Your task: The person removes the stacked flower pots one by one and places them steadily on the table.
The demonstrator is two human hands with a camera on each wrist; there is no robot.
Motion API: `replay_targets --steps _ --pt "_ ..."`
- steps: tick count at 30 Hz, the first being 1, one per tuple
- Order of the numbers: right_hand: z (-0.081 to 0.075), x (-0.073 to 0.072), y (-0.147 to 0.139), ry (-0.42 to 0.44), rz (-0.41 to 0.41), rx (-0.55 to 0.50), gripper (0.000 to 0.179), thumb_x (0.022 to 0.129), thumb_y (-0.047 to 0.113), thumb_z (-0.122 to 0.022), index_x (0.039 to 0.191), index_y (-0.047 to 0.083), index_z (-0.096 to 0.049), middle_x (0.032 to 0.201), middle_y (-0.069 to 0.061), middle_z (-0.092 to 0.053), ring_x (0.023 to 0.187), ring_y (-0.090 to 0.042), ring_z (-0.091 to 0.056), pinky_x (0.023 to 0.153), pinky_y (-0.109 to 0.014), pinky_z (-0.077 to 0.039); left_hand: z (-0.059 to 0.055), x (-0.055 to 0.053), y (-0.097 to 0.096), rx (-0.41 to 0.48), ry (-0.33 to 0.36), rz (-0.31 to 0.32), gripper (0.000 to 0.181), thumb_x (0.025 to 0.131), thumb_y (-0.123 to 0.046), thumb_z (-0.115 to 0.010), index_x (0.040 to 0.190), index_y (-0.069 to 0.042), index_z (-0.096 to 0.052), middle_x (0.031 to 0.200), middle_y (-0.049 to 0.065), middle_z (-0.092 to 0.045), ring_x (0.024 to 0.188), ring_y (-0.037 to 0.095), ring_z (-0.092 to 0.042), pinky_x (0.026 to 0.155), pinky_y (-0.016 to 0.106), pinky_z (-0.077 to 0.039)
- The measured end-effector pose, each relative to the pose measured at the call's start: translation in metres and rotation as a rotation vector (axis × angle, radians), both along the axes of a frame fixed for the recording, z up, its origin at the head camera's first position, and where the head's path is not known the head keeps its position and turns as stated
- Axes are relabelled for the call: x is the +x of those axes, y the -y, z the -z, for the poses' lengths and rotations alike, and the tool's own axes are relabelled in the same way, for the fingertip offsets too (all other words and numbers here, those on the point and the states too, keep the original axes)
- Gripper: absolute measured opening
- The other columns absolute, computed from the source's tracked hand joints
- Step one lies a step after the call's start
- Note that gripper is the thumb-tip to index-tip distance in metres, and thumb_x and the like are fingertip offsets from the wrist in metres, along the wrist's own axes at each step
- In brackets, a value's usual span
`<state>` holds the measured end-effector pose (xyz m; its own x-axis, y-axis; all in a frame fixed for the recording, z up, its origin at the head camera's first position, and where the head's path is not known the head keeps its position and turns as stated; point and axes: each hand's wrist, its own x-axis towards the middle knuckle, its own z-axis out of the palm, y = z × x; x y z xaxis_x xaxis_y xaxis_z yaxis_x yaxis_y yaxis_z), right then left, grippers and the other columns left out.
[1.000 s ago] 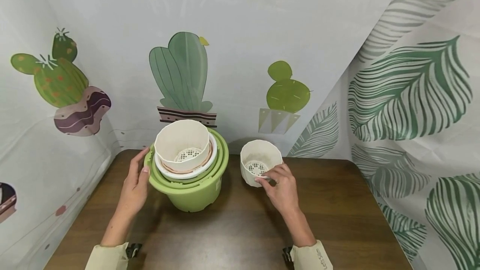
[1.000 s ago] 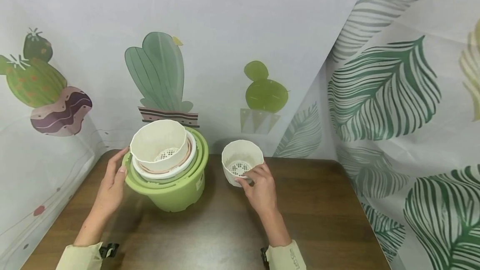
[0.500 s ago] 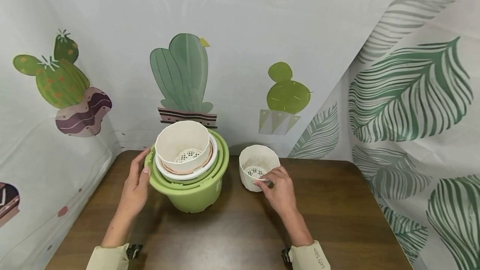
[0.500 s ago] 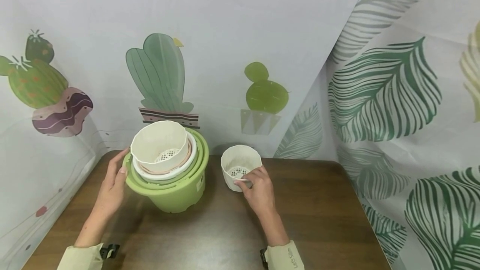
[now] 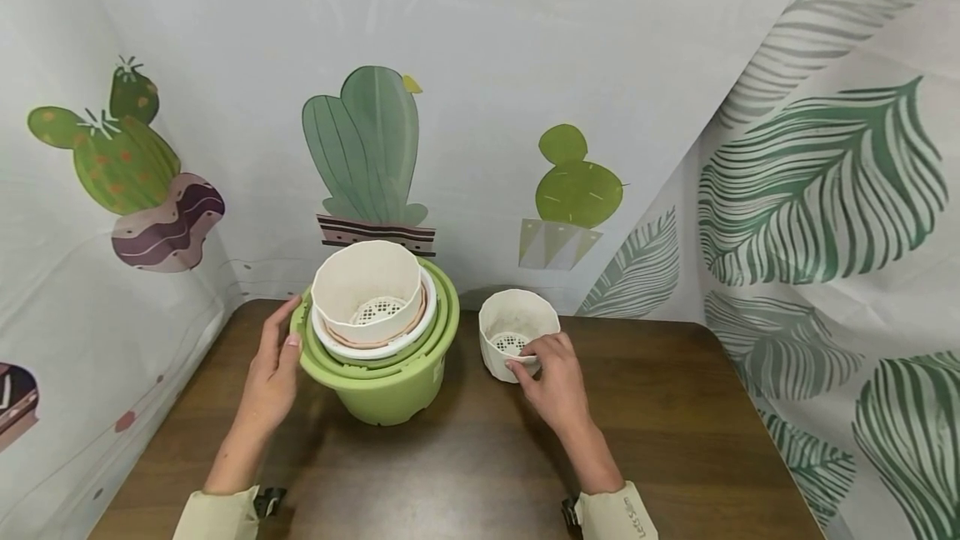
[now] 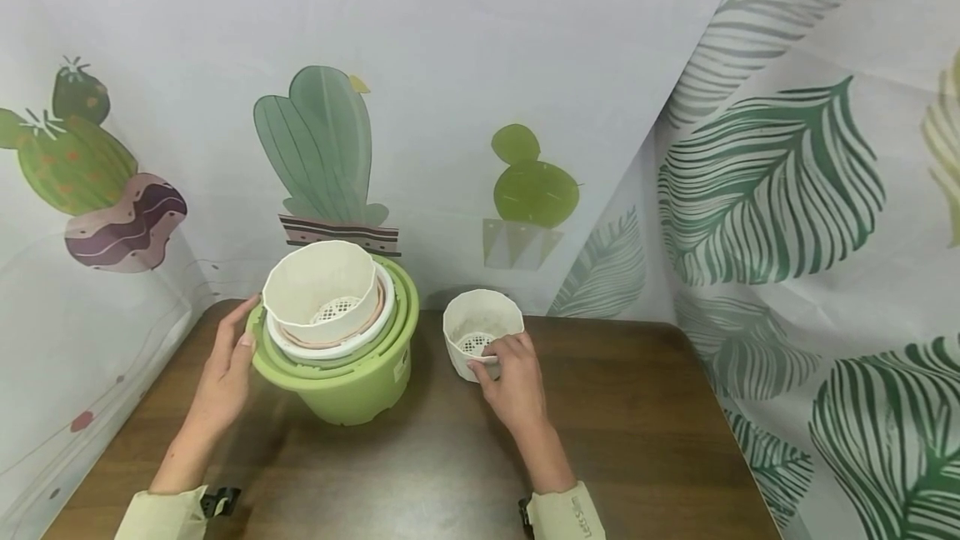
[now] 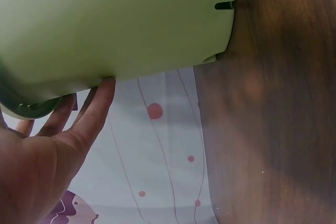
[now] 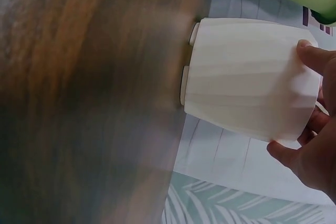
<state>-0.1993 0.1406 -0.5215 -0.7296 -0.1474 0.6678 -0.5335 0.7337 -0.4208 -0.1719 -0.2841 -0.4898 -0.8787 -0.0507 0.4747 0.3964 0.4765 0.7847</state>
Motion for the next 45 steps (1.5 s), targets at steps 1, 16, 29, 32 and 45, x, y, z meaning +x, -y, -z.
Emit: replay_targets --steps 1,16,29,32,45 --pt "0.0 0.0 0.0 0.005 0.001 0.002 0.032 0.073 0.015 -0.099 0.083 0.011 -0.069 0.082 -0.001 -0.069 0.09 -0.026 -0.058 0.08 -0.038 -0.049 0.0 0.0 0.0 0.001 0.004 0.0 0.052 0.116 -0.016 -0.04 0.167 -0.023 -0.033 0.168 0.013 -0.037 0.147 0.0 -0.036 0.111 0.007 -0.03" --pt "-0.007 -0.001 0.001 -0.106 -0.044 -0.037 0.029 0.077 0.019 -0.093 0.095 0.006 -0.074 0.093 -0.005 -0.071 0.094 -0.031 -0.061 0.108 -0.067 -0.039 -0.003 -0.001 -0.001 0.0 0.028 -0.008 0.052 0.116 -0.018 -0.039 0.168 -0.025 -0.032 0.169 0.011 -0.037 0.148 0.005 -0.037 0.109 0.007 -0.031" --pt "-0.035 0.002 0.007 -0.173 -0.091 -0.03 0.031 0.08 0.022 -0.092 0.102 0.007 -0.076 0.1 -0.005 -0.07 0.1 -0.03 -0.062 0.096 -0.047 -0.046 -0.003 -0.001 -0.001 0.004 0.038 0.005 0.053 0.116 -0.018 -0.038 0.168 -0.024 -0.031 0.17 0.012 -0.035 0.148 0.004 -0.035 0.11 0.007 -0.031" --pt "-0.042 0.002 0.011 -0.194 -0.107 -0.032 0.032 0.08 0.021 -0.092 0.103 0.007 -0.076 0.1 -0.005 -0.071 0.1 -0.031 -0.062 0.096 -0.047 -0.045 -0.003 -0.002 -0.001 0.01 0.021 0.023 0.053 0.116 -0.016 -0.038 0.168 -0.022 -0.031 0.17 0.013 -0.034 0.148 0.002 -0.035 0.111 0.007 -0.03" --pt "-0.068 0.007 0.026 -0.24 -0.15 -0.055 0.034 0.081 0.022 -0.091 0.107 0.008 -0.076 0.105 -0.007 -0.071 0.105 -0.033 -0.062 0.097 -0.047 -0.045 0.001 0.0 0.001 0.014 0.026 0.018 0.053 0.116 -0.016 -0.038 0.168 -0.024 -0.031 0.169 0.014 -0.035 0.148 0.002 -0.035 0.111 0.008 -0.03"
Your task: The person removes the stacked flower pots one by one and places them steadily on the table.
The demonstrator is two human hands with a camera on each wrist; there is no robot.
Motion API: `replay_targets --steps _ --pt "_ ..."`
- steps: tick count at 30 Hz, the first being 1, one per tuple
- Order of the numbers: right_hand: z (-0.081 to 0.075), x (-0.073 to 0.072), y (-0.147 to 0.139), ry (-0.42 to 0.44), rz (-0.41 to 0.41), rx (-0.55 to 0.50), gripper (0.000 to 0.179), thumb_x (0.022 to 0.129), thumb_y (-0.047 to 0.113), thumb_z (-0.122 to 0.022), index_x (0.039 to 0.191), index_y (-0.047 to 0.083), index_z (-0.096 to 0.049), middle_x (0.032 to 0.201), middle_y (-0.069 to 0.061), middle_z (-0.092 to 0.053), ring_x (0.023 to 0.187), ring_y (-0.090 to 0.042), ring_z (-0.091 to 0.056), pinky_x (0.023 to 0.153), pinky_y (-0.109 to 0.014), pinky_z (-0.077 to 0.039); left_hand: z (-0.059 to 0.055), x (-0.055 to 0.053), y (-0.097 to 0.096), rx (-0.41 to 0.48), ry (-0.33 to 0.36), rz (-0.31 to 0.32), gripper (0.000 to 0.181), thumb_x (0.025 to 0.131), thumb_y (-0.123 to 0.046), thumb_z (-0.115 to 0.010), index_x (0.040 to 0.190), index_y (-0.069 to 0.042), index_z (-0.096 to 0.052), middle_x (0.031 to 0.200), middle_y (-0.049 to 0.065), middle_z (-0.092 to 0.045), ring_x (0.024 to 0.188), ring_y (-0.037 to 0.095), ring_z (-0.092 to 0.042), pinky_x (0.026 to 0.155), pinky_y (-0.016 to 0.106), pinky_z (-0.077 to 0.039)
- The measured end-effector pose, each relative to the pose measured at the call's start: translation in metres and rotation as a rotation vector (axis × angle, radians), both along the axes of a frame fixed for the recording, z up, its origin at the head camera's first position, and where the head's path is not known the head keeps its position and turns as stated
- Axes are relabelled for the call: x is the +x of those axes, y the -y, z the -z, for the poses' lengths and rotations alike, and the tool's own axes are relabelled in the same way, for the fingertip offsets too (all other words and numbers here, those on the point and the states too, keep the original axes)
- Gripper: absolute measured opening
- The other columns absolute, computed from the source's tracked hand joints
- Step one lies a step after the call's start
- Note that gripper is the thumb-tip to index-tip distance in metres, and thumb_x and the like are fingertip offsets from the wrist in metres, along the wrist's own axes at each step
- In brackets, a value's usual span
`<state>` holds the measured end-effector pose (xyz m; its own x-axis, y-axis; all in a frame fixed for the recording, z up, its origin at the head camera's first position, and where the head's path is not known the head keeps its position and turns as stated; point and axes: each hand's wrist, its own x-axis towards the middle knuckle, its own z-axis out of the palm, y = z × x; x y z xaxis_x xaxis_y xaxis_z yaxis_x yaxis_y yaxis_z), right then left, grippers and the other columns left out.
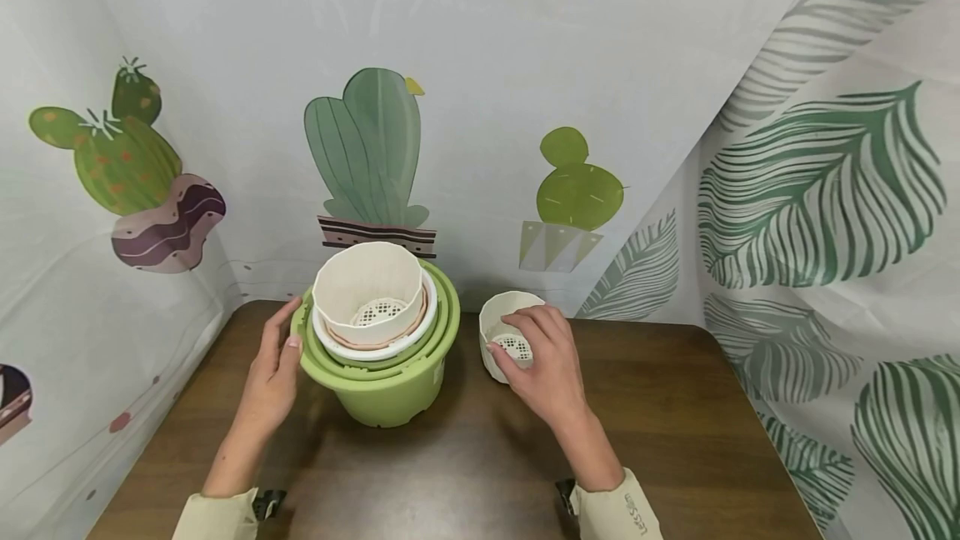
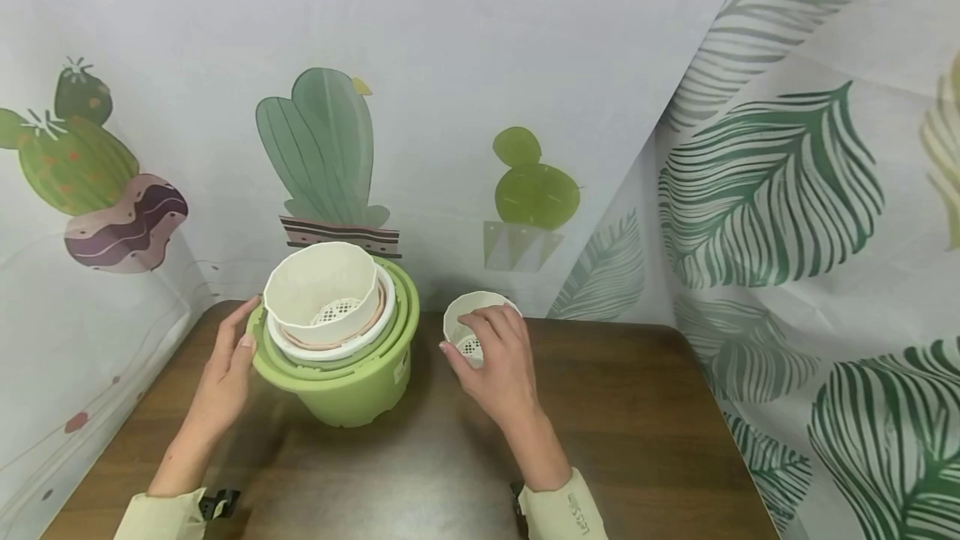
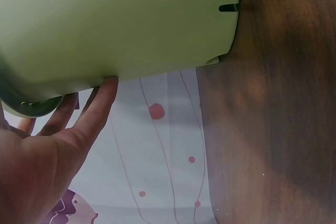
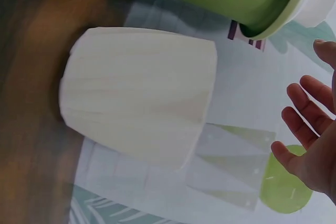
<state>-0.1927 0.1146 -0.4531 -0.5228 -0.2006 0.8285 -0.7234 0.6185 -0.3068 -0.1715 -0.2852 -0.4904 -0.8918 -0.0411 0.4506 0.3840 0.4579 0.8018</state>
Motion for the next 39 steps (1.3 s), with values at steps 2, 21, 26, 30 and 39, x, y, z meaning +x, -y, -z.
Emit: replay_targets --steps 2,21,26,30,39 --pt "-0.004 0.0 0.003 -0.011 -0.012 -0.006 0.034 0.081 0.022 -0.091 0.108 0.007 -0.076 0.105 -0.007 -0.071 0.105 -0.033 -0.062 0.097 -0.046 -0.045 0.0 0.0 0.0 -0.001 0.005 -0.002 0.053 0.116 -0.016 -0.037 0.168 -0.024 -0.031 0.169 0.014 -0.036 0.148 0.004 -0.035 0.112 0.008 -0.03" --pt "-0.033 0.001 0.03 -0.095 -0.083 -0.002 0.035 0.081 0.021 -0.091 0.11 0.007 -0.076 0.109 -0.007 -0.07 0.109 -0.031 -0.061 0.104 -0.047 -0.046 -0.004 0.002 -0.001 -0.007 0.003 0.0 0.053 0.116 -0.016 -0.037 0.168 -0.022 -0.031 0.17 0.014 -0.034 0.148 0.004 -0.035 0.109 0.006 -0.031" --pt "-0.042 0.003 0.039 -0.077 -0.115 0.004 0.038 0.079 0.019 -0.092 0.111 0.008 -0.076 0.113 -0.006 -0.069 0.113 -0.03 -0.06 0.105 -0.046 -0.046 -0.002 0.002 -0.001 -0.015 0.023 -0.016 0.053 0.116 -0.018 -0.037 0.168 -0.026 -0.03 0.17 0.011 -0.034 0.148 0.004 -0.035 0.109 0.007 -0.031" --pt "-0.049 0.004 0.049 -0.082 -0.147 0.024 0.039 0.079 0.018 -0.092 0.112 0.007 -0.076 0.115 -0.007 -0.069 0.113 -0.029 -0.06 0.106 -0.045 -0.045 -0.001 0.002 0.0 -0.013 0.021 -0.022 0.052 0.116 -0.018 -0.036 0.168 -0.025 -0.031 0.169 0.012 -0.035 0.148 0.003 -0.036 0.109 0.007 -0.031" --pt "-0.061 0.004 0.068 -0.112 -0.193 0.061 0.042 0.08 0.02 -0.092 0.114 0.005 -0.075 0.118 -0.008 -0.068 0.113 -0.028 -0.061 0.108 -0.047 -0.045 0.0 0.002 -0.001 -0.011 0.025 -0.02 0.052 0.117 -0.019 -0.036 0.168 -0.027 -0.031 0.17 0.011 -0.034 0.148 0.002 -0.035 0.109 0.007 -0.032"
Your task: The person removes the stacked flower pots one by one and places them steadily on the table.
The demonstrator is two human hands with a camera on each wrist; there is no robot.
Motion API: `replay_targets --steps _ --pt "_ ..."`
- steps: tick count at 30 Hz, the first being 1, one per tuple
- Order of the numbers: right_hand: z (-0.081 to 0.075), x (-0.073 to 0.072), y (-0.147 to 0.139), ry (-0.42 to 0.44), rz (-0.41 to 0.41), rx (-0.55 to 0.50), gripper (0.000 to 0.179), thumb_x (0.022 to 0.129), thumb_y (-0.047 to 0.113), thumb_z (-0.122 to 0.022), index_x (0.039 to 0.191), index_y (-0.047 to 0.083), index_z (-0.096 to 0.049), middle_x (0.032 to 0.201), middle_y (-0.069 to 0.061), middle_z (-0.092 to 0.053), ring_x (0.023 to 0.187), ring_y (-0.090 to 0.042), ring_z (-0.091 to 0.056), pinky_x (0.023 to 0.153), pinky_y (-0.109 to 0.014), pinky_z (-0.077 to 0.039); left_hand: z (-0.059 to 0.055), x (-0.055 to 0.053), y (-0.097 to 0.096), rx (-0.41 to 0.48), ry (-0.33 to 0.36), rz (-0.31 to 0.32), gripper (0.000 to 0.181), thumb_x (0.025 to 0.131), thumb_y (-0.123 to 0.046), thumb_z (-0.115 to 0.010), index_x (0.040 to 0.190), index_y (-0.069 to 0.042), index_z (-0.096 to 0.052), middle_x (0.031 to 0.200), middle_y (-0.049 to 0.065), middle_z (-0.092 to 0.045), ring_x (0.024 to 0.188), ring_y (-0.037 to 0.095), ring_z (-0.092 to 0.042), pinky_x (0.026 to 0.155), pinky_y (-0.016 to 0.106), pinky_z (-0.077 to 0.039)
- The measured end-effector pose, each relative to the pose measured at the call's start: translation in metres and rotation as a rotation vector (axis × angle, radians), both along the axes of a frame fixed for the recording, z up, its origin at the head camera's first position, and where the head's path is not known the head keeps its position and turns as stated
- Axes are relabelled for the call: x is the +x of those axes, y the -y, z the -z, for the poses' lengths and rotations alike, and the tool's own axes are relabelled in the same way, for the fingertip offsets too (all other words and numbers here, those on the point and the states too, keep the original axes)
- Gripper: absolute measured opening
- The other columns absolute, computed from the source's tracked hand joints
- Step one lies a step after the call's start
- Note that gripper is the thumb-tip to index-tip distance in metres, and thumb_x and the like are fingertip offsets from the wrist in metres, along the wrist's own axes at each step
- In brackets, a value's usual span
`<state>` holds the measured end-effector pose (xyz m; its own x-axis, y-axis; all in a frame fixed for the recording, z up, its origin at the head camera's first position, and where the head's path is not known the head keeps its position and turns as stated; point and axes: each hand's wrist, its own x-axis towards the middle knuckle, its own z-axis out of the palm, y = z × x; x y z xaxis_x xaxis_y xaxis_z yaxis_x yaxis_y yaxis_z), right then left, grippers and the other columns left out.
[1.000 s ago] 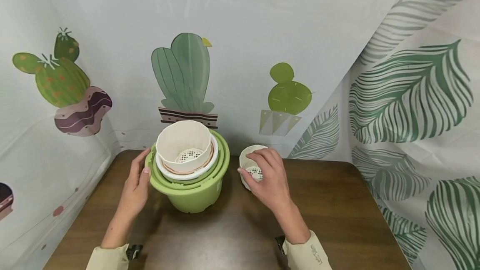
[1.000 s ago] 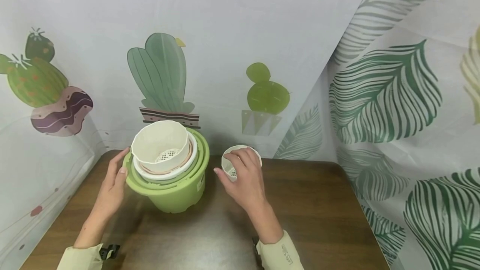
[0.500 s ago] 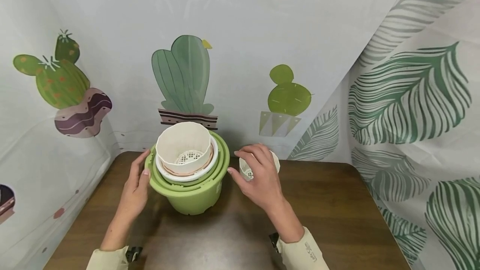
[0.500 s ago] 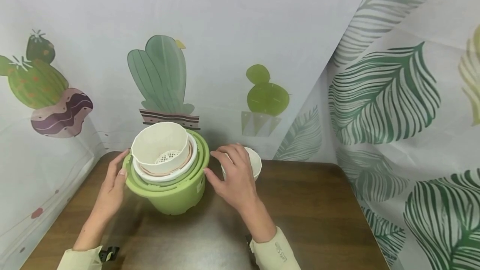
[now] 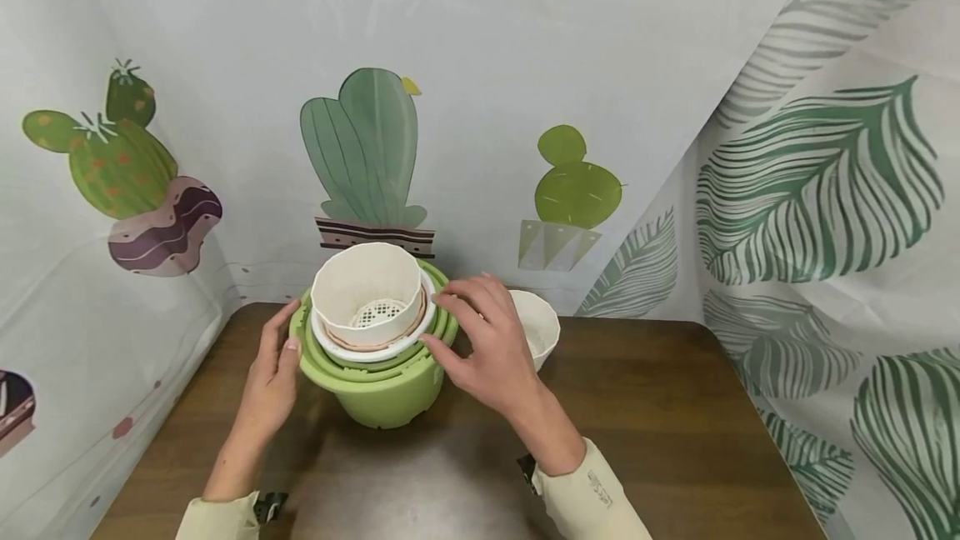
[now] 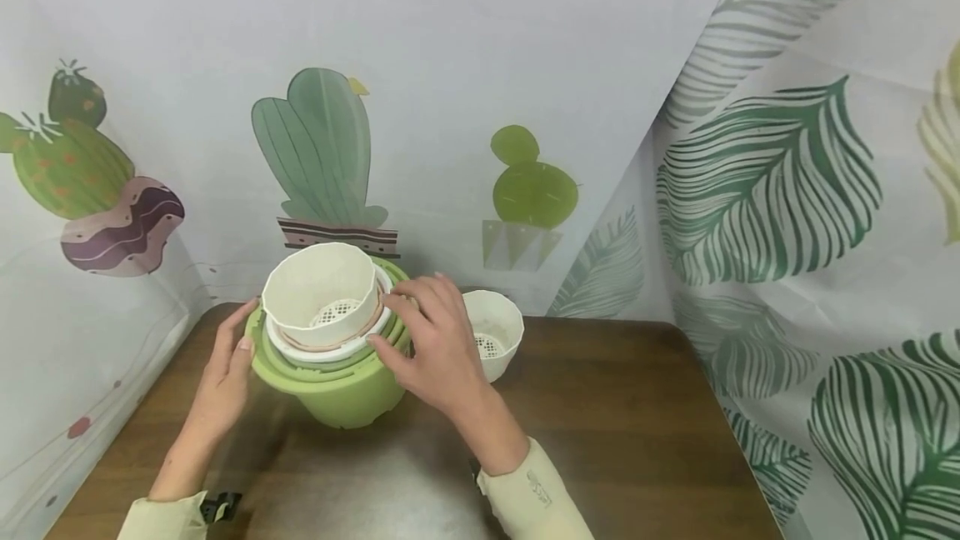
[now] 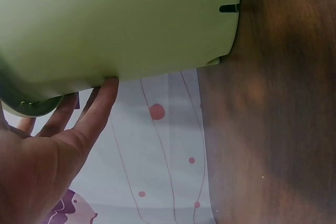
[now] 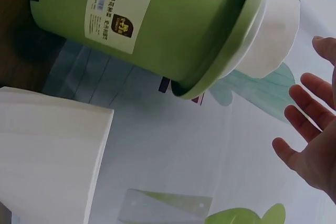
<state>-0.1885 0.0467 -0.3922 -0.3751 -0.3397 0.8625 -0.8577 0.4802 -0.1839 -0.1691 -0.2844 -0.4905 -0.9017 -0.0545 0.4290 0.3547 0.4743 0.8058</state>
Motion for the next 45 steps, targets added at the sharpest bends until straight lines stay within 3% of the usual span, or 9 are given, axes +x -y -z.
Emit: replay_targets --steps 14,33,45 --pt "-0.008 -0.002 0.027 -0.056 -0.037 0.09 0.045 0.084 0.029 -0.09 0.12 0.006 -0.075 0.121 -0.006 -0.068 0.12 -0.025 -0.061 0.114 -0.048 -0.042 -0.002 0.001 0.001 0.014 -0.034 0.023 0.053 0.116 -0.016 -0.038 0.168 -0.021 -0.031 0.17 0.012 -0.035 0.146 0.0 -0.036 0.108 0.007 -0.033" --pt "0.0 -0.01 0.046 0.007 0.012 0.22 0.039 0.093 0.038 -0.082 0.123 0.014 -0.075 0.118 0.003 -0.07 0.121 -0.017 -0.059 0.122 -0.053 -0.034 0.0 -0.001 -0.001 0.022 -0.011 0.016 0.052 0.116 -0.016 -0.037 0.168 -0.023 -0.031 0.169 0.012 -0.035 0.147 -0.001 -0.036 0.109 0.007 -0.033" --pt "0.008 -0.019 0.05 -0.033 -0.031 0.264 0.023 0.094 0.031 -0.082 0.098 0.011 -0.072 0.097 0.002 -0.065 0.105 -0.019 -0.058 0.1 -0.031 -0.047 -0.002 0.001 -0.002 0.016 -0.024 0.016 0.052 0.117 -0.016 -0.036 0.168 -0.022 -0.03 0.169 0.014 -0.035 0.145 -0.002 -0.037 0.106 0.006 -0.034"
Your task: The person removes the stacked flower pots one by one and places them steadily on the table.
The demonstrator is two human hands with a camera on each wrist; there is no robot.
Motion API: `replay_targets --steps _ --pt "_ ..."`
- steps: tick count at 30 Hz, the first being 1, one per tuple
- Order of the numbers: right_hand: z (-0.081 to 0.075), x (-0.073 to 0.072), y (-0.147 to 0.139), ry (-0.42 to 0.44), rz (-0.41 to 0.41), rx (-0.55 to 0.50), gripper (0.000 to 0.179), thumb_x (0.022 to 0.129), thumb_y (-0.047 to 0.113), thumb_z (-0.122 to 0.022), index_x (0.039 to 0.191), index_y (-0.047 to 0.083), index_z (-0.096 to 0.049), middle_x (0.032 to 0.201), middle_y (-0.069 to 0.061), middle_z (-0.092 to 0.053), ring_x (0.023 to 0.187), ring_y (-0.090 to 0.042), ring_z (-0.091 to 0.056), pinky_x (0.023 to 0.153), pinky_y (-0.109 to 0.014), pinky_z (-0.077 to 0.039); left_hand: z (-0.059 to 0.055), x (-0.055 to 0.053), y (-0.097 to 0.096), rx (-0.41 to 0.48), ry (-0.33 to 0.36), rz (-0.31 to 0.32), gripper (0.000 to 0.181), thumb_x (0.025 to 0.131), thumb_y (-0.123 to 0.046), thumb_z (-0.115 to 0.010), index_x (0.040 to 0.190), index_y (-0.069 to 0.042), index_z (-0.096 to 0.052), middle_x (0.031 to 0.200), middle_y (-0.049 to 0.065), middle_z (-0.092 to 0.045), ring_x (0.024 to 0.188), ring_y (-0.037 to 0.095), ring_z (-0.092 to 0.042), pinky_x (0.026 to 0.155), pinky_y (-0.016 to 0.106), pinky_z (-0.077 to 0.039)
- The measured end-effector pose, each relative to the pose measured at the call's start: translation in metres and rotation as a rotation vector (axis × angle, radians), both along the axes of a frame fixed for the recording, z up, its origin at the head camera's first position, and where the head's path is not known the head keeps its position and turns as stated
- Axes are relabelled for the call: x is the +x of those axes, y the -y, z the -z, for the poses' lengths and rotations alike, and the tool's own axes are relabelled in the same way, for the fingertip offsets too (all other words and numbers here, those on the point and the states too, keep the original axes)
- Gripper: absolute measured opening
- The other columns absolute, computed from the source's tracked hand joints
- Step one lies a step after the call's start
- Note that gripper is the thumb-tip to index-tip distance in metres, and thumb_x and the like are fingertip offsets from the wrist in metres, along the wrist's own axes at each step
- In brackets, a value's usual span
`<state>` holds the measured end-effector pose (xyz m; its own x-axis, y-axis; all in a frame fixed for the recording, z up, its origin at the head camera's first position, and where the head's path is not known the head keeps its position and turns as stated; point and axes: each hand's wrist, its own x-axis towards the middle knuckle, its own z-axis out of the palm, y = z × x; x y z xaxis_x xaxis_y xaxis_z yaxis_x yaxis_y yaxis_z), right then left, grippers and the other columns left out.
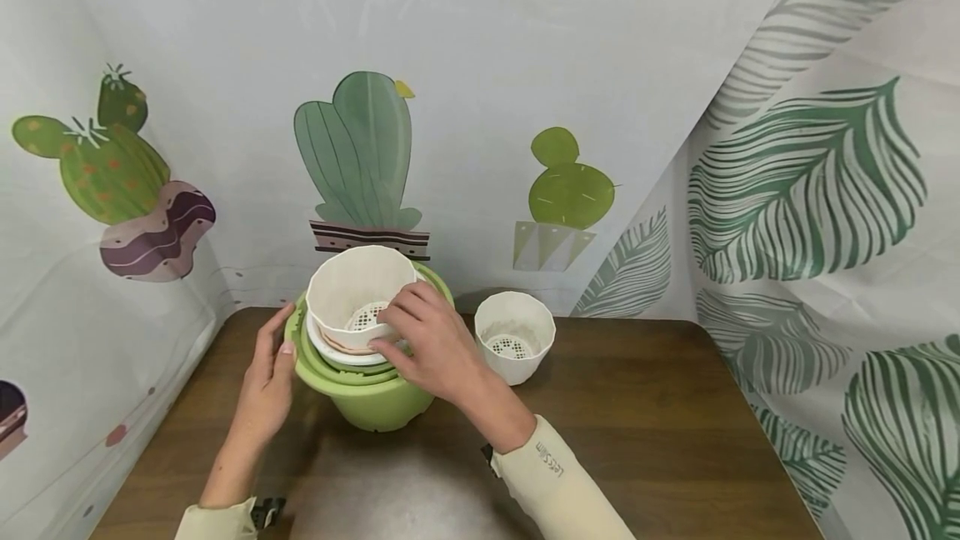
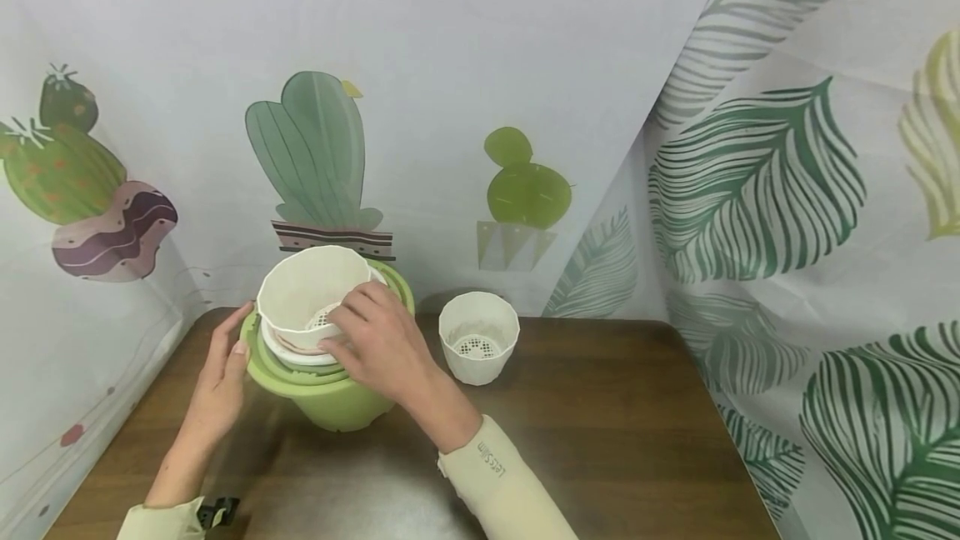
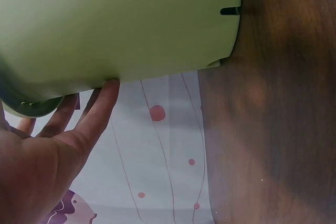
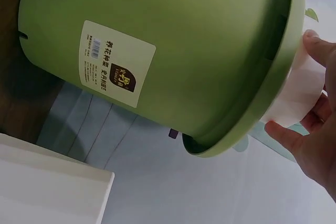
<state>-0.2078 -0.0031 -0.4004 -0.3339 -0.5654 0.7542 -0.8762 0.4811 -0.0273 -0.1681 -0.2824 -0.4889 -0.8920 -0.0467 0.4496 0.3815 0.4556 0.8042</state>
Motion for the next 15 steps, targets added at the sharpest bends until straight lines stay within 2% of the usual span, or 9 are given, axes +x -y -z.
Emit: replay_targets --steps 4,10,15 --pt "0.0011 -0.0001 0.0003 0.01 0.015 0.014 0.023 0.096 0.031 -0.081 0.095 0.012 -0.067 0.096 0.0 -0.062 0.103 -0.019 -0.057 0.095 -0.03 -0.049 0.0005 -0.0008 0.0002 0.002 0.0 -0.001 0.052 0.117 -0.016 -0.036 0.168 -0.021 -0.03 0.17 0.013 -0.034 0.146 -0.002 -0.036 0.108 0.006 -0.033" --pt "0.0008 0.0015 0.0005 0.027 0.027 0.022 0.023 0.097 0.031 -0.079 0.095 0.013 -0.066 0.097 0.0 -0.061 0.104 -0.019 -0.056 0.099 -0.031 -0.048 0.0032 -0.0014 0.0005 0.001 0.027 -0.022 0.052 0.117 -0.017 -0.036 0.168 -0.025 -0.031 0.17 0.009 -0.035 0.144 -0.003 -0.037 0.107 0.006 -0.033" --pt "0.0011 0.0017 0.0004 0.029 0.02 0.01 0.022 0.098 0.031 -0.079 0.095 0.012 -0.066 0.096 0.0 -0.061 0.104 -0.02 -0.056 0.099 -0.031 -0.048 0.0033 -0.001 0.0002 -0.003 0.024 -0.02 0.052 0.117 -0.017 -0.036 0.168 -0.025 -0.03 0.17 0.009 -0.035 0.144 -0.002 -0.038 0.106 0.006 -0.034"
